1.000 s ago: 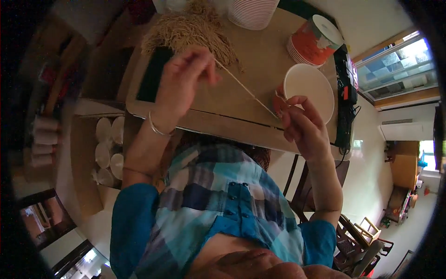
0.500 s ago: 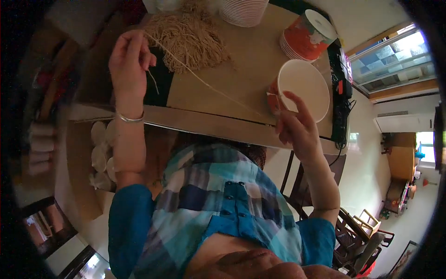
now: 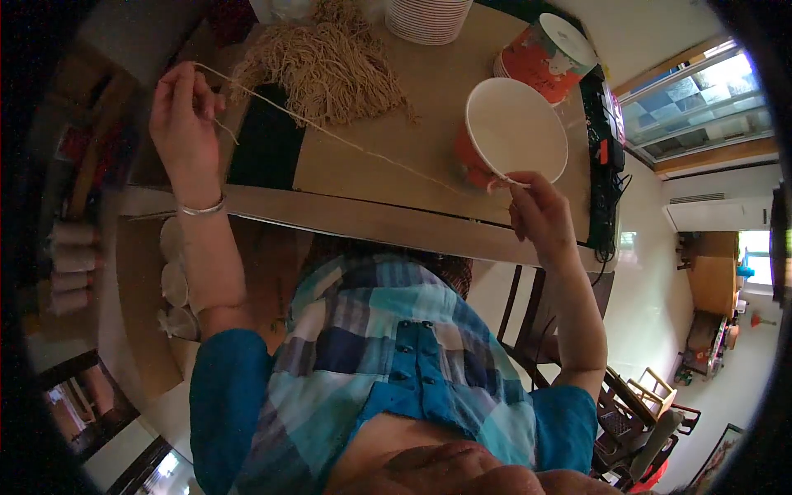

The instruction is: Tying a knot in a thin piece of string or fiber over a white bowl.

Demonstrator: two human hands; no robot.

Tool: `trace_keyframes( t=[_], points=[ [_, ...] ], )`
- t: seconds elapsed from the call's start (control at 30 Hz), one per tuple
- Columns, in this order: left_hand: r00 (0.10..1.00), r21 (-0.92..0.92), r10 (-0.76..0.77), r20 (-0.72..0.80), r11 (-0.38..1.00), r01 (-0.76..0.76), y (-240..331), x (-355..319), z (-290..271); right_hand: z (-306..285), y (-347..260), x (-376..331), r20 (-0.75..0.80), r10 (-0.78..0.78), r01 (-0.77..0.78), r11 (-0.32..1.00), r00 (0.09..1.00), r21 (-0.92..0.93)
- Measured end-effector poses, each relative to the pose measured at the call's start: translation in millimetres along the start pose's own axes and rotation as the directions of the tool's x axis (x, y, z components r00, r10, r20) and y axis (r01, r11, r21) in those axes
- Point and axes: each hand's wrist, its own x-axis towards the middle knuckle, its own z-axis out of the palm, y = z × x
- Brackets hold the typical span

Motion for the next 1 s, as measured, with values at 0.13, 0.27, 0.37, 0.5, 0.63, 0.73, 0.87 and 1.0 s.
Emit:
trace_keyframes(
  t=[0.13,0.27,0.37,0.5,0.63,0.73,0.87,1.0],
  points=[
    [0.996,0.145,0.084,0.039,0.985,-0.089,-3.4,11.3,-19.8,-0.7,-10.5,3.8,-0.016,0.014,-0.015,0.998,1.0,-0.061],
    [0.995,0.006,0.081,-0.051,0.997,-0.081,9.8,7.5,-12.8,-1.1,-15.9,6.9,-0.016,0.074,-0.074,0.995,0.997,-0.06],
    [0.991,0.177,0.124,-0.042,0.977,-0.115,14.2,14.6,-16.1,-3.9,-10.3,5.5,-0.025,0.03,-0.029,0.999,0.999,0.025],
    [0.993,0.052,0.078,-0.088,0.996,-0.073,4.7,29.2,-18.6,-5.4,-8.0,6.0,-0.025,0.035,-0.036,0.998,0.999,-0.042],
    [0.993,0.198,-0.063,0.097,0.979,0.043,-9.1,18.3,0.4,-2.9,-14.4,4.0,-0.005,0.025,-0.025,1.0,1.0,0.003],
    [0.885,0.517,-0.019,0.465,0.818,-0.254,-42.3,3.4,24.2,1.1,-17.5,7.1,0.01,0.078,-0.078,0.996,0.997,0.037],
    [0.503,0.569,0.304,0.809,-0.191,-0.8,-58.4,-36.5,59.1,6.7,-22.7,7.9,0.001,0.147,-0.147,0.987,0.989,0.068],
    [0.515,0.371,-0.014,0.857,0.712,-0.597,-74.3,-112.9,79.9,5.7,-17.4,6.8,-0.012,0.078,-0.077,0.994,0.997,0.083]
  ],
)
